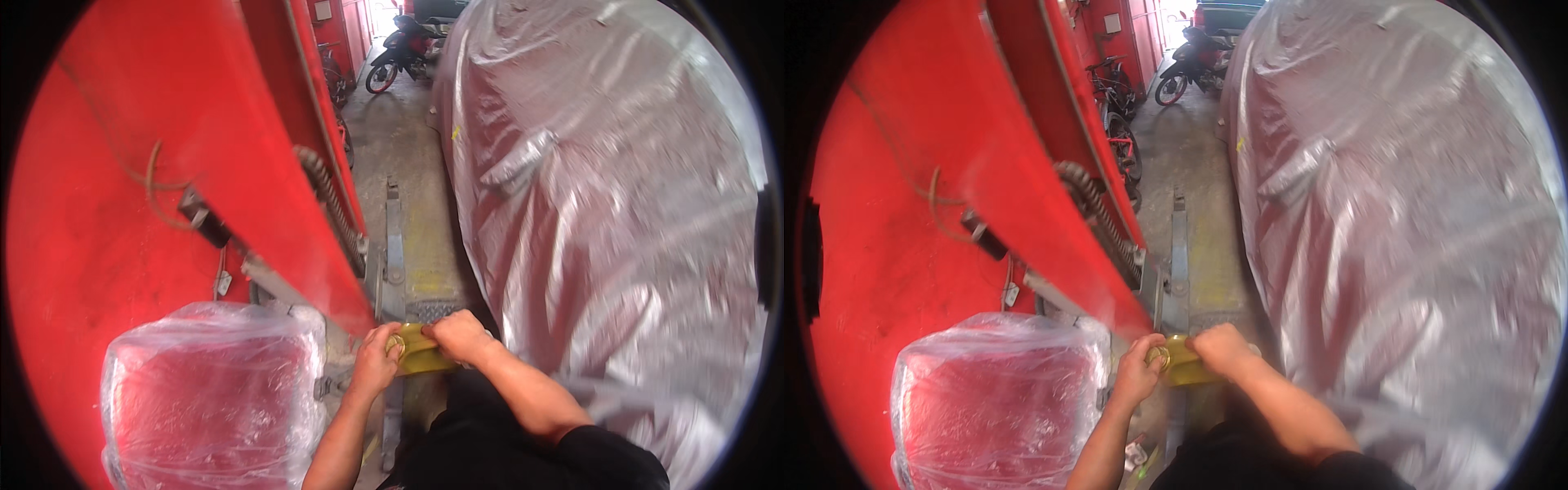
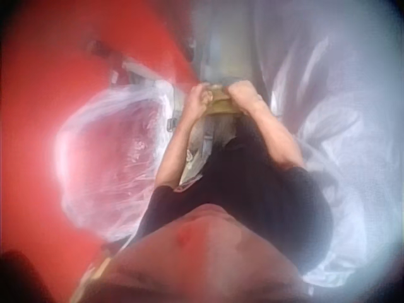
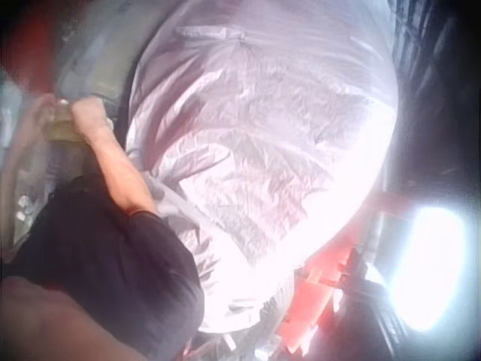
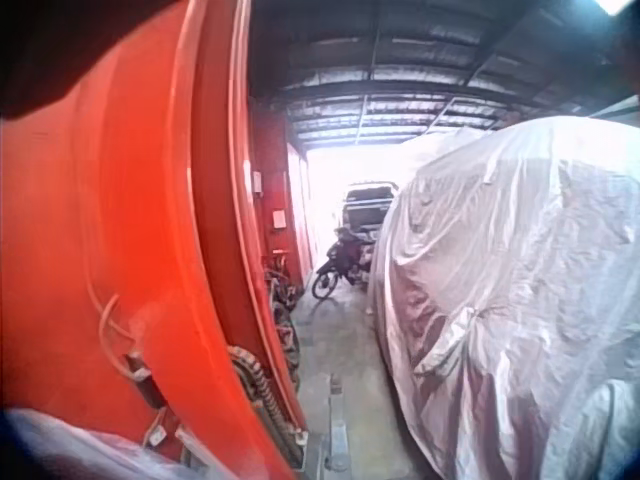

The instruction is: The person pours engine oil from a yellow container into a car's engine using a black funnel. They walk from a storage area to the vehicle, place the funnel in the engine bay, and pour the oil while another person assists by holding the hood.

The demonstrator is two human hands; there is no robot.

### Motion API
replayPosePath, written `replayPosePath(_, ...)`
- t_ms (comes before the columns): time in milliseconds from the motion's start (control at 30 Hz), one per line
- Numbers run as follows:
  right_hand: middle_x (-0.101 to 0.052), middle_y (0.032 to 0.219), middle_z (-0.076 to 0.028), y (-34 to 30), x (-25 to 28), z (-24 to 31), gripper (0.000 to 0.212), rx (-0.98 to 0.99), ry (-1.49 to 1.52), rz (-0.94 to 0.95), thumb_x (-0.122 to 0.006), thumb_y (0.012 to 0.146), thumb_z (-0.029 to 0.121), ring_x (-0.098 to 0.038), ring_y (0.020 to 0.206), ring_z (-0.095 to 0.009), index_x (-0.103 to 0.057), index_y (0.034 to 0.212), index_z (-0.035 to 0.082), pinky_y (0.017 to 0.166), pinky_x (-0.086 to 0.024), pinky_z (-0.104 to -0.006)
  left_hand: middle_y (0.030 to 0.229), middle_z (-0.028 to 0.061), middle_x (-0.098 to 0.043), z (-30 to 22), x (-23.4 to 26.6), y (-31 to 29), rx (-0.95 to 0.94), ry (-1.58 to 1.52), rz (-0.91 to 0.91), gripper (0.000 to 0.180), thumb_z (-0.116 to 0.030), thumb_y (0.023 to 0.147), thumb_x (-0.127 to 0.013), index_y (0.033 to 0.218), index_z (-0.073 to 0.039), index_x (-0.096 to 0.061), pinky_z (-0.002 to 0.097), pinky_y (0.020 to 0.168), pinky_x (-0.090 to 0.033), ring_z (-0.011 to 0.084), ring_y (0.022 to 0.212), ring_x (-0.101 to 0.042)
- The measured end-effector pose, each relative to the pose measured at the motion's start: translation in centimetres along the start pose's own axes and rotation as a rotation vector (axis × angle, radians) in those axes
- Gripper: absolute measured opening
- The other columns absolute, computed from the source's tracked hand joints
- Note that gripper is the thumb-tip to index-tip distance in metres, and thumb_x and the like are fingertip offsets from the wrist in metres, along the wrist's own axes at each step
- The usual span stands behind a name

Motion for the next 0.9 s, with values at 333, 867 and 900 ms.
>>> replayPosePath(333,-0.070,0.083,-0.008,18.3,11.7,-22.8,0.019,0.063,0.066,0.007,-0.065,0.081,0.017,-0.072,0.078,-0.029,-0.069,0.099,0.015,0.063,-0.056,-0.0432,0.113,0.0225,-0.066,-6.2,-1.6,29.5,0.137,0.382,0.081,0.044,-0.013,0.088,-0.070,0.130,-0.005,-0.058,0.0463,0.095,-0.050,0.0400,0.109,-0.059)
replayPosePath(867,-0.072,0.093,-0.009,56.9,25.7,-61.6,0.037,0.020,0.103,-0.073,-0.069,0.073,0.017,-0.071,0.086,-0.031,-0.067,0.110,0.014,0.070,-0.056,-0.0467,0.077,0.0110,-0.067,5.7,-3.0,84.0,0.193,0.162,-0.507,0.045,-0.017,0.090,-0.076,0.129,-0.004,-0.058,0.0385,0.065,-0.054,0.0228,0.066,-0.065)
replayPosePath(900,-0.072,0.094,-0.009,59.9,26.3,-65.0,0.037,0.017,0.096,-0.079,-0.070,0.073,0.017,-0.071,0.086,-0.031,-0.067,0.110,0.015,0.070,-0.056,-0.0466,0.076,0.0103,-0.066,4.6,-4.3,89.0,0.097,0.137,-0.446,0.046,-0.019,0.089,-0.077,0.128,-0.003,-0.059,0.0385,0.064,-0.053,0.0215,0.064,-0.064)
Point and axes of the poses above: each hand's wrist, its own y-axis towards the middle knuckle, its own x-axis out of the back of the hand, z = x × y, the point moved 1 cm from there along y, towards the middle knuckle
